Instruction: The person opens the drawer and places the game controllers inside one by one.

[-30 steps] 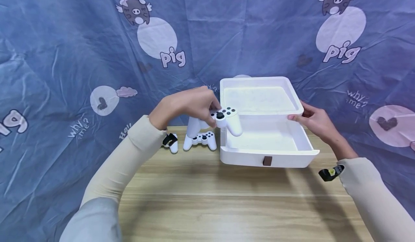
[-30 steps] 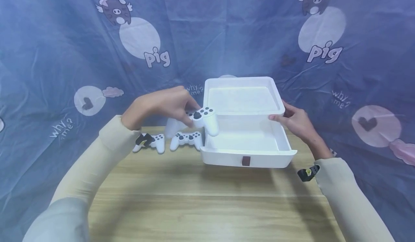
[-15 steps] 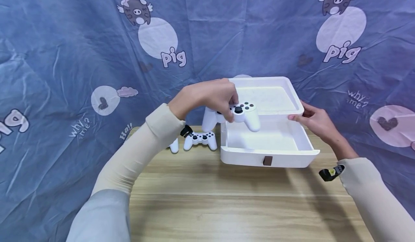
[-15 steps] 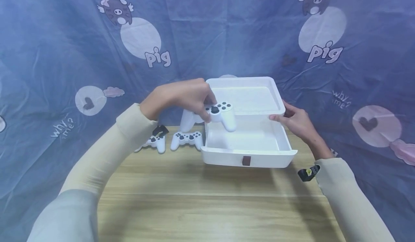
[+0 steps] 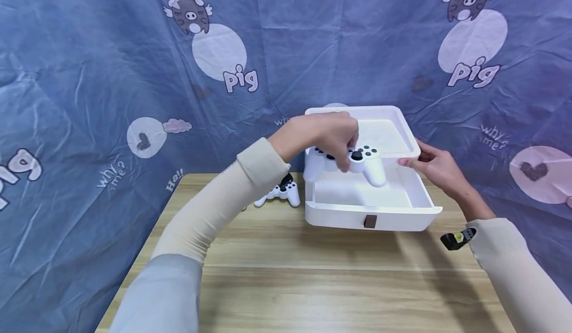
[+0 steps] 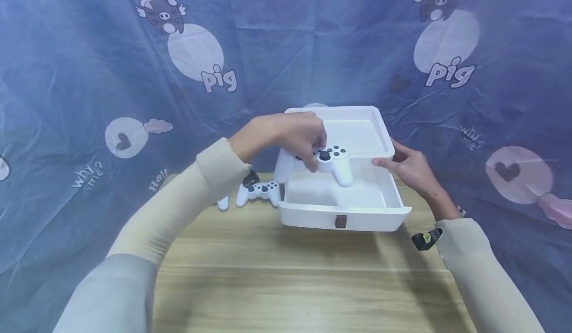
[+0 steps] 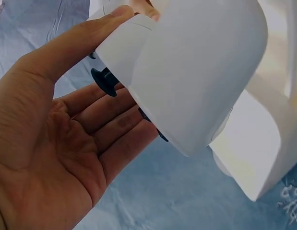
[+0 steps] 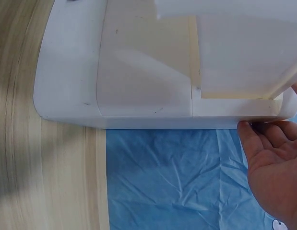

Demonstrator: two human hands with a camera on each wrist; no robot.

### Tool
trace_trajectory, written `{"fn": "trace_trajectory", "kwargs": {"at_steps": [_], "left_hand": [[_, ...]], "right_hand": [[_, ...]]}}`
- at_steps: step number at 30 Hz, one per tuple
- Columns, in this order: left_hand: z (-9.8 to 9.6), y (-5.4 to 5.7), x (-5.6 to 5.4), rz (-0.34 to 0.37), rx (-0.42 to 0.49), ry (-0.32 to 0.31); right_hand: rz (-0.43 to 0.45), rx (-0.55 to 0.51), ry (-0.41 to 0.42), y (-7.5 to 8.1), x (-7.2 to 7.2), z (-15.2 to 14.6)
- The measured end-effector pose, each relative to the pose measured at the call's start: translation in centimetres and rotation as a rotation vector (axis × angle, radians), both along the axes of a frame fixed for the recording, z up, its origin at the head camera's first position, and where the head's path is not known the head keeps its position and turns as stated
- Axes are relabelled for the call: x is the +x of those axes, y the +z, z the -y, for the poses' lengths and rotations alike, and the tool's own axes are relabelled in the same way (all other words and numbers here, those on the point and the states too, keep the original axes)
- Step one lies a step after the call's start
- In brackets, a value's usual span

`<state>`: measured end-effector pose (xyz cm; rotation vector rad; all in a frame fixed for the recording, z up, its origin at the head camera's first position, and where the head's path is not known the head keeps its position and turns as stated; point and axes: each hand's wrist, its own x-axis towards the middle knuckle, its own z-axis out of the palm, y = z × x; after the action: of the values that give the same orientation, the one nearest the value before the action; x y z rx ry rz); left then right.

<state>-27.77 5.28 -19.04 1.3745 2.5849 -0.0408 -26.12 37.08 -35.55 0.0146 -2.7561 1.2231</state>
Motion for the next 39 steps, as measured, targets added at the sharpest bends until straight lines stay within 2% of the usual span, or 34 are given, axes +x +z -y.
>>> {"fn": "trace_trajectory", "kwargs": {"at_steps": [9, 15, 21, 25, 33, 39], "left_hand": [[-3.2, -0.2, 0.6, -0.038, -0.054, 0.021], [-4.9, -0.6, 0.7, -0.034, -0.069, 0.021], [-6.1, -1.7, 0.3, -0.017, -0.063, 0.018], [-6.6, -2.6, 0.2, 0.000, -0.091, 0.049], [-7.6, -4.5, 0.3, 0.019, -0.180, 0.087], [-8.1, -5.4, 0.2, 0.034, -0.255, 0.111]], "right_hand": [[-0.035, 0.000, -0.004, -0.1, 0.0, -0.1], [-0.073, -0.034, 0.017, -0.3, -0.1, -0.5], [-0.085, -0.047, 0.027, -0.4, 0.0, -0.8], [-0.059, -0.039, 0.022, -0.3, -0.1, -0.6], [-0.039, -0.033, 0.012, -0.3, 0.1, -0.4], [-0.035, -0.023, 0.019, -0.4, -0.1, -0.4]]}}
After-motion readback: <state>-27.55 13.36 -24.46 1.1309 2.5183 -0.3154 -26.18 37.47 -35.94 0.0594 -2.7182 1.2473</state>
